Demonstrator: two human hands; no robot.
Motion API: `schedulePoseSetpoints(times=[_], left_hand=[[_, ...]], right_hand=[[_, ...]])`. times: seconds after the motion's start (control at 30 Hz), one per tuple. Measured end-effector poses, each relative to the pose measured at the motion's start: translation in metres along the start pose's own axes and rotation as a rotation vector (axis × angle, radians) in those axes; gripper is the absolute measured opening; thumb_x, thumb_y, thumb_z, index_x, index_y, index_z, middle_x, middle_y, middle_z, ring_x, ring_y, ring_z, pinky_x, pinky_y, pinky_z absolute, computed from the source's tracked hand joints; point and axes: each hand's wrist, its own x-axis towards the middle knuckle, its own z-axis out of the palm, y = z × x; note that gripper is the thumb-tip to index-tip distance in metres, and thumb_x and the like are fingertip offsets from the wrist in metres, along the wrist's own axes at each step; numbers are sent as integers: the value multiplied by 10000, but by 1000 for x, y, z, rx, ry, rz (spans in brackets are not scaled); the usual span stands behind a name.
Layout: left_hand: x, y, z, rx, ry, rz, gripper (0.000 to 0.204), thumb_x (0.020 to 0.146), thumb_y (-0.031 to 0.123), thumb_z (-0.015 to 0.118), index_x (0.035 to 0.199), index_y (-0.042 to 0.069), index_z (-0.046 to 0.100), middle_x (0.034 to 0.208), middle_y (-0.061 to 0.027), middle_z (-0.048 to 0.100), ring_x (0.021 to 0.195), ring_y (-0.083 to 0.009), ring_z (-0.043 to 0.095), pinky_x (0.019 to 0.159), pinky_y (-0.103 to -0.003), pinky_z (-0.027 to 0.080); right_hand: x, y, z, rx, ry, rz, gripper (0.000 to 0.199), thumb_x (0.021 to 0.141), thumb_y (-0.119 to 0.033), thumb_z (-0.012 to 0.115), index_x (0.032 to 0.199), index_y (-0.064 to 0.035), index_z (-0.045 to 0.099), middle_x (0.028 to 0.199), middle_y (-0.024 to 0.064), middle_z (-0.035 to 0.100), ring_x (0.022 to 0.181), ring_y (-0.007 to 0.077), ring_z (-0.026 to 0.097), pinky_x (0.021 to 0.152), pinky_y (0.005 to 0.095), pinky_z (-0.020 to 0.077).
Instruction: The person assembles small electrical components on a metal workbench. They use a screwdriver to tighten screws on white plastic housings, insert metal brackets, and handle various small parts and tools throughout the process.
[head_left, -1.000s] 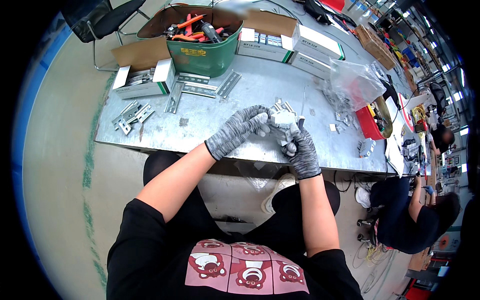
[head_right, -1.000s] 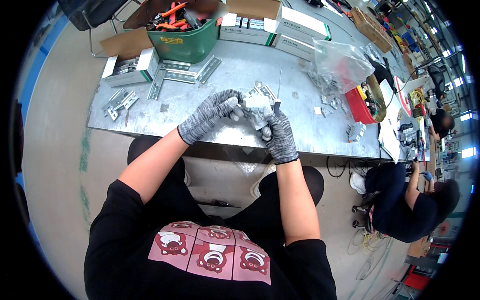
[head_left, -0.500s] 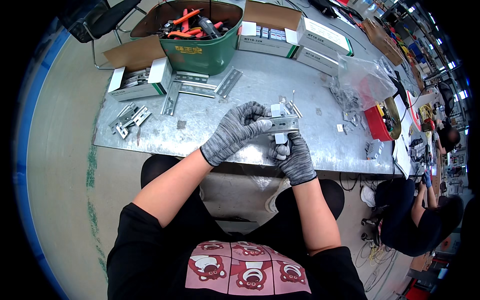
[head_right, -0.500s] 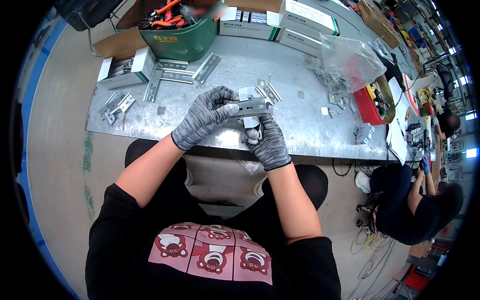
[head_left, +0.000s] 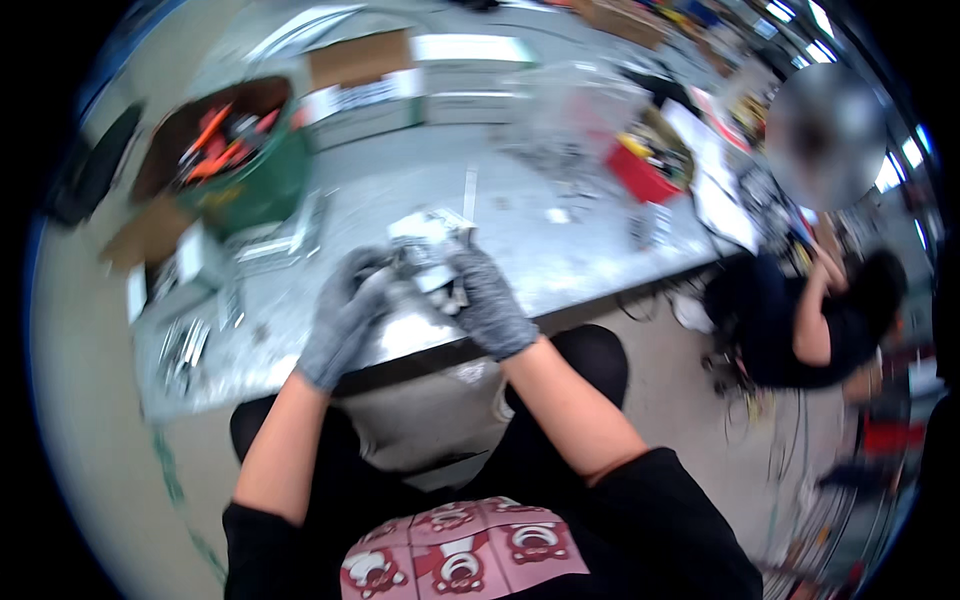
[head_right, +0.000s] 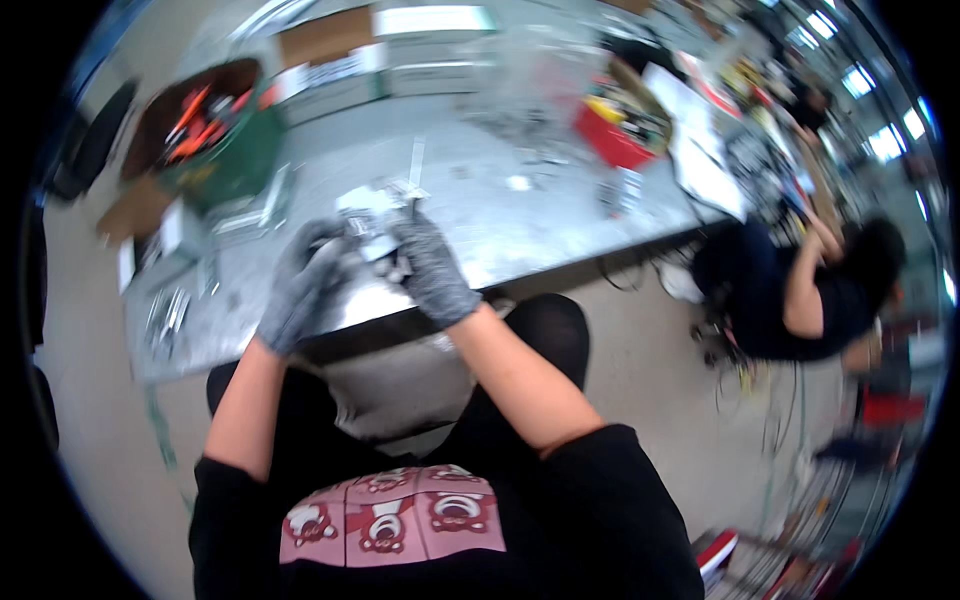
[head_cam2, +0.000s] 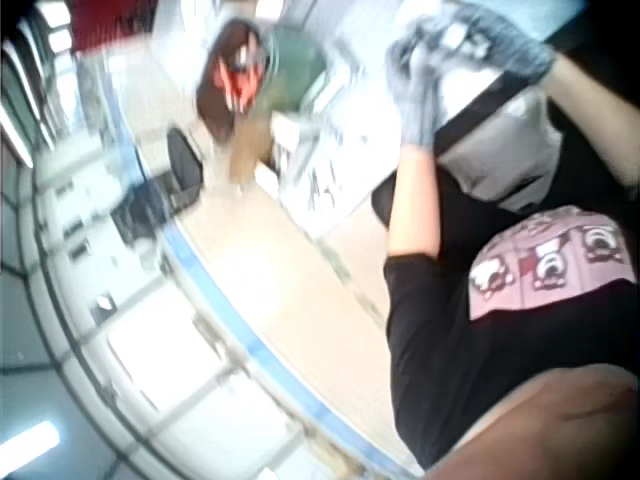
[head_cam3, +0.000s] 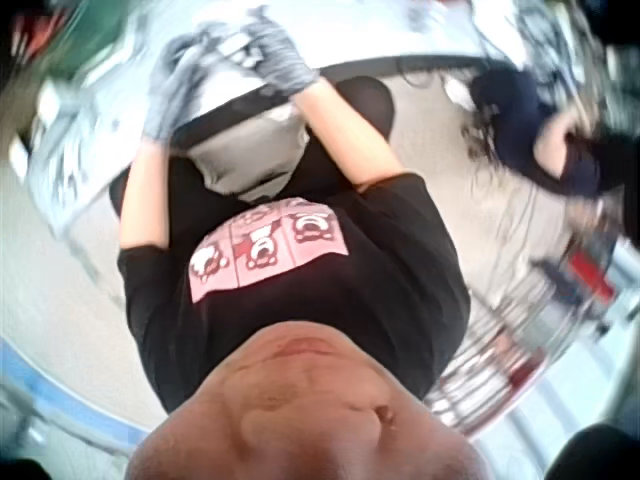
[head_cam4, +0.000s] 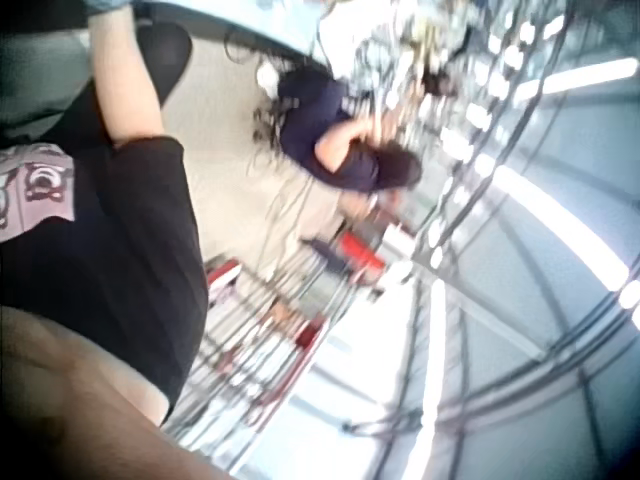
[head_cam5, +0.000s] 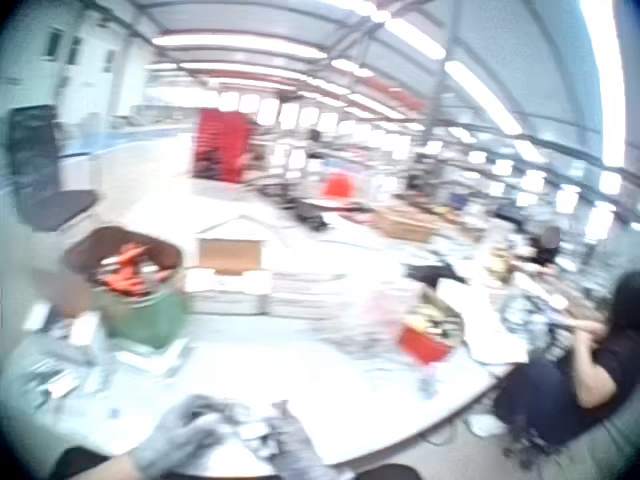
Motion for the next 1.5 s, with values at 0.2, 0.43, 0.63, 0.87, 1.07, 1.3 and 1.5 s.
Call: schedulePoseSetpoints(times=[0.2, 0.43, 0.63, 0.87, 1.07, 1.3, 1.5], left_hand=[[3, -4, 3, 224, 53, 88, 320, 934, 164, 601, 1208, 3, 562, 1096, -67, 593, 933, -130, 572, 827, -271, 488], [-1, -16, 6, 538, 17, 281, 262, 893, 41, 597, 1153, 14, 617, 1092, -74, 580, 899, -142, 569, 830, -274, 477], [-4, -16, 10, 608, 43, 281, 272, 882, 17, 598, 1153, 17, 623, 1094, -101, 577, 935, -181, 593, 847, -284, 485], [-1, -30, 3, 686, 92, 386, 273, 876, 40, 611, 1149, 34, 629, 1081, -126, 582, 892, -224, 611, 804, -312, 510], [-1, -29, 13, 748, 116, 366, 284, 860, 60, 631, 1144, 56, 633, 1115, -164, 584, 980, -283, 621, 846, -349, 516], [-2, -33, 12, 932, 167, 463, 280, 846, 112, 661, 1122, 71, 647, 1170, -207, 574, 1091, -358, 569, 943, -419, 474], [0, -34, 7, 912, 190, 416, 273, 855, 123, 652, 1121, 64, 647, 1171, -210, 575, 1094, -361, 564, 948, -423, 470]], right_hand=[[-3, -102, -73, -1155, 580, -812, 191, 869, -142, 664, 1030, -47, 623, 909, 108, 659, 803, 216, 642, 745, 339, 521], [-36, -161, -163, -1737, 1092, -623, 349, 782, -228, 719, 1041, -20, 614, 881, 182, 662, 804, 362, 643, 743, 431, 511], [-43, -181, -189, -1721, 1220, -422, 432, 758, -217, 742, 1114, -28, 588, 1060, 213, 624, 936, 376, 632, 830, 452, 503], [-46, -183, -151, -1359, 1090, -744, 268, 813, -128, 708, 1008, -33, 551, 951, 124, 613, 836, 249, 636, 752, 401, 535], [20, -157, -164, -1063, 739, -767, 264, 879, -123, 637, 1127, -47, 590, 1016, 91, 651, 929, 183, 621, 853, 319, 481], [94, -144, -201, -1663, 866, -627, 495, 923, -365, 546, 1286, -28, 545, 1380, 209, 497, 1288, 357, 447, 1103, 439, 321], [129, -101, -145, -1503, 931, -732, 558, 911, -391, 544, 1303, 5, 516, 1391, 280, 447, 1304, 425, 409, 1117, 450, 310]])
